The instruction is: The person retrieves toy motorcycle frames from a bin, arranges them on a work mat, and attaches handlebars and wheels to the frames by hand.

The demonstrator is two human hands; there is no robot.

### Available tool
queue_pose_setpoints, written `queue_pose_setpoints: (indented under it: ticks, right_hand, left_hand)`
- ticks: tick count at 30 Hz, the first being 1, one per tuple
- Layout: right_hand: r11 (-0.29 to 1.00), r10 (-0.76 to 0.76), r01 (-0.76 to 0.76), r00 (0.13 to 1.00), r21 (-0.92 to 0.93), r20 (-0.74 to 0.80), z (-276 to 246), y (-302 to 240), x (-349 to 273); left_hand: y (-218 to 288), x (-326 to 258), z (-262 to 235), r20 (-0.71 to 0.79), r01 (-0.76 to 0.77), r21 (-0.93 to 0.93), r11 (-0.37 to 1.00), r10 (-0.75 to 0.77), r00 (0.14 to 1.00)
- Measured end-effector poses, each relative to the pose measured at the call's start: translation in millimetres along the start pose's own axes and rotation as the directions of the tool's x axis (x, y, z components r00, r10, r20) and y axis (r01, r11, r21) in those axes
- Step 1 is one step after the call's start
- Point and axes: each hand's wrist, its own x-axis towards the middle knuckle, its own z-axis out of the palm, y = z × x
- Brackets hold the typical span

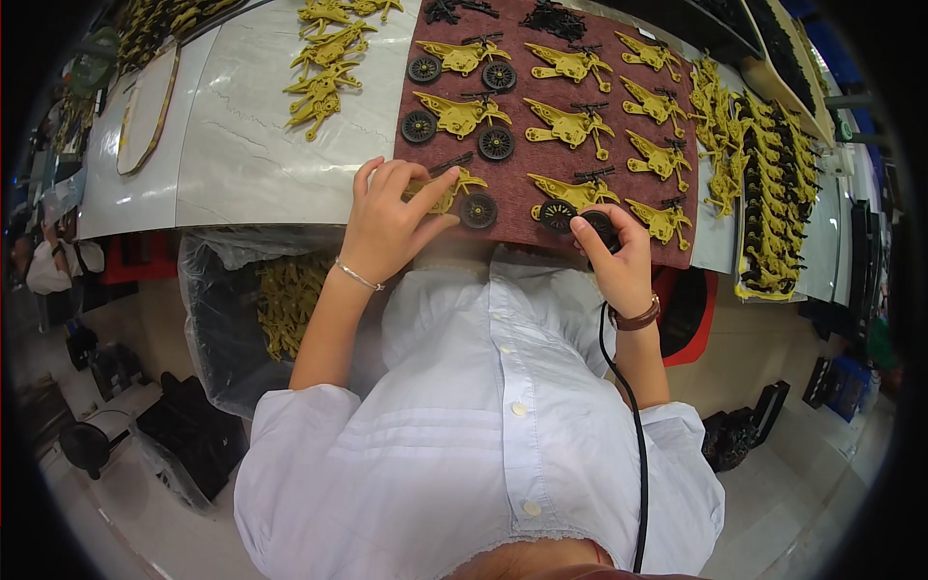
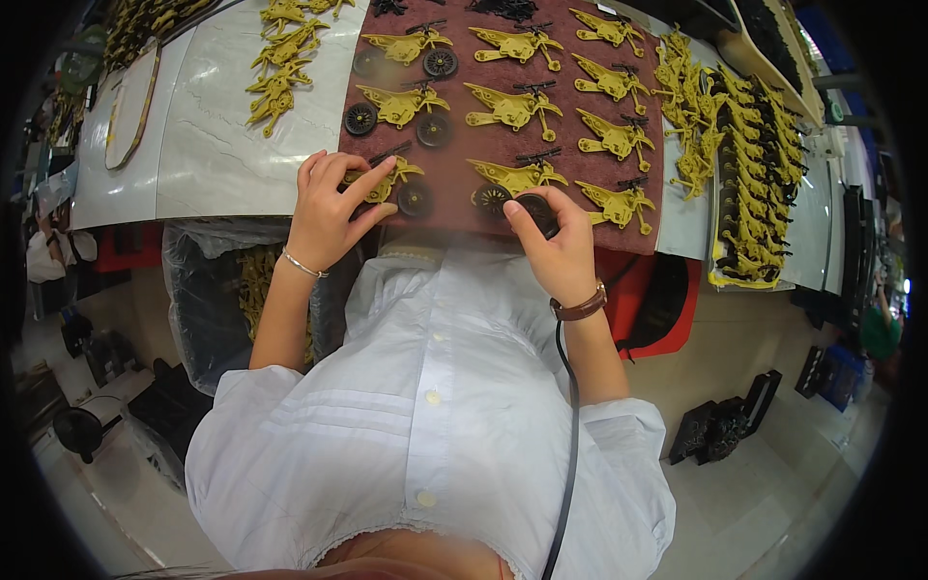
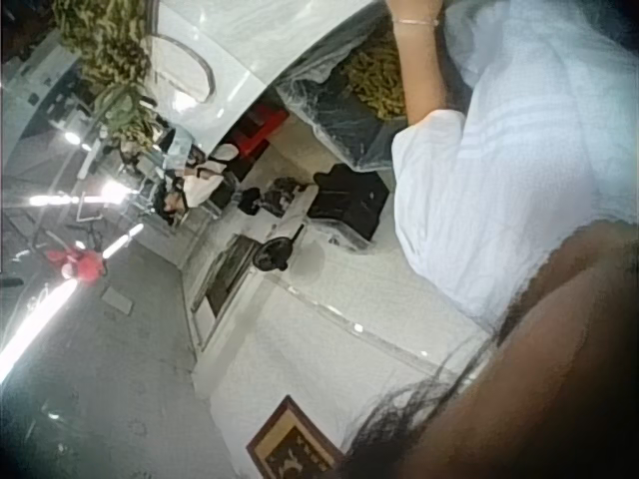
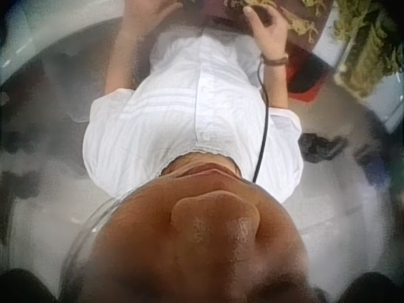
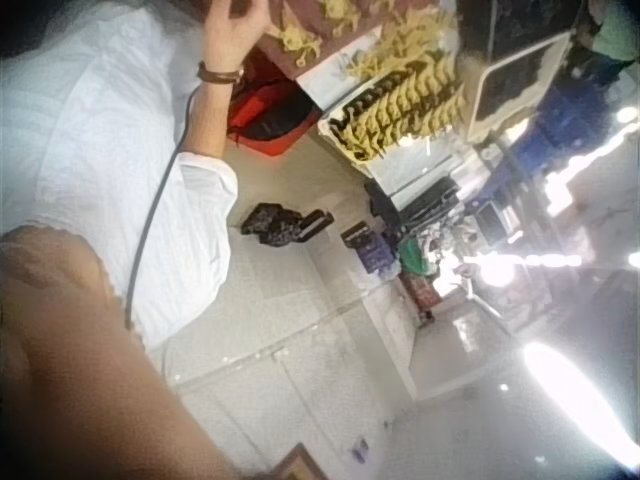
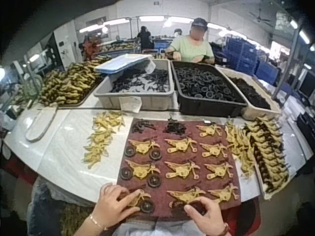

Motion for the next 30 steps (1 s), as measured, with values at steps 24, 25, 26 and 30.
queue_pose_setpoints:
  ticks: [24, 25, 26, 30]
  right_hand:
    - [0.894, -0.165, 0.165, 0.986, -0.417, 0.037, 16.2, -12.8, 16.4]
    - [0.874, -0.199, 0.182, 0.98, -0.45, 0.011, 16.5, -11.9, 16.7]
    - [0.874, -0.199, 0.182, 0.98, -0.45, 0.011, 15.7, -14.2, 15.8]
    - [0.938, -0.179, 0.157, 0.983, -0.309, -0.043, 6.5, -19.7, 13.5]
  left_hand:
    - [-7.2, 3.9, 3.8, -0.026, -0.03, 0.03, 0.999, 0.031, 0.999]
    - [-7.0, 4.0, 3.2, -0.026, -0.03, 0.03, 0.999, 0.03, 0.999]
    - [-6.7, 4.4, 2.4, -0.027, -0.028, 0.019, 0.999, 0.029, 0.999]
    - [-5.2, 4.9, -3.2, -0.038, -0.021, -0.006, 1.0, 0.02, 0.999]
